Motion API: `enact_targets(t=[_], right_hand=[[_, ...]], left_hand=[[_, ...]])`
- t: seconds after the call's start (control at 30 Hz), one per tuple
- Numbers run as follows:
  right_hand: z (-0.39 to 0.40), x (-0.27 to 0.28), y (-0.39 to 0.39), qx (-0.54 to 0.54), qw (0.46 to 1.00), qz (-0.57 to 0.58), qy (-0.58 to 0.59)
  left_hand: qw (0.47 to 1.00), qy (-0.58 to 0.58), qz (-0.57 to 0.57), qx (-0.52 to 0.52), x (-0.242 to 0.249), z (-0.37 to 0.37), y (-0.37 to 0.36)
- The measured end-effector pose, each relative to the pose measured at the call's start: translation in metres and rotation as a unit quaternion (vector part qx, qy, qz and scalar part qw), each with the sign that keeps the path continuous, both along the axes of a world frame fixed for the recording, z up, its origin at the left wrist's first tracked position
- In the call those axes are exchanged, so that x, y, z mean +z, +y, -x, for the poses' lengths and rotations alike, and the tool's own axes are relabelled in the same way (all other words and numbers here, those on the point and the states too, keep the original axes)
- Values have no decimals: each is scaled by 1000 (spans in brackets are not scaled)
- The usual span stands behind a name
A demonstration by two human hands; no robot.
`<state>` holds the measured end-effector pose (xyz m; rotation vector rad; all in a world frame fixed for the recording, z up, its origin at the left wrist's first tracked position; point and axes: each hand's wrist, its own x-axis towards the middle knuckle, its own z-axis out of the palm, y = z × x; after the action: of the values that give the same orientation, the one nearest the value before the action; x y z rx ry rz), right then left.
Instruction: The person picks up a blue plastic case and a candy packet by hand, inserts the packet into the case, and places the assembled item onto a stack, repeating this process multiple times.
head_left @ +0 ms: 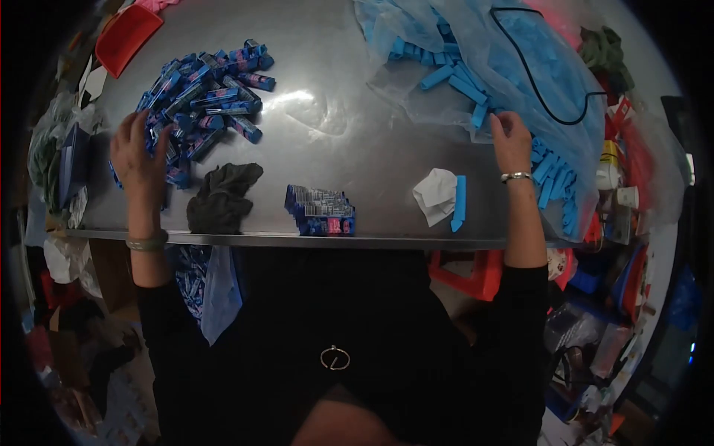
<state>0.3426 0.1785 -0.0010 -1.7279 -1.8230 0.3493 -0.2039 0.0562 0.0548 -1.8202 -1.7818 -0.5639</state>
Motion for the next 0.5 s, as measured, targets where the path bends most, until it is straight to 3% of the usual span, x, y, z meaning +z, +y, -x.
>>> enact_targets(t=[0.07, 0.1, 0.17, 0.33, 0.5], right_hand=[[2, -7, 12, -25, 999, -4, -20], [8, -10, 17, -55, 996, 27, -63], [23, -12, 22, -81, 990, 55, -105], [33, -18, 30, -136, 972, 76, -173], [3, -23, 33, -80, 988, 89, -97]], left_hand=[[969, -199, 92, -114, -7, -50, -11], [925, -301, 158, -168, -20, -73, -19], [896, -300, 237, -227, -36, -120, -33], [881, -281, 257, -280, -67, -167, -49], [832, -366, 302, -287, -79, -163, -47]])
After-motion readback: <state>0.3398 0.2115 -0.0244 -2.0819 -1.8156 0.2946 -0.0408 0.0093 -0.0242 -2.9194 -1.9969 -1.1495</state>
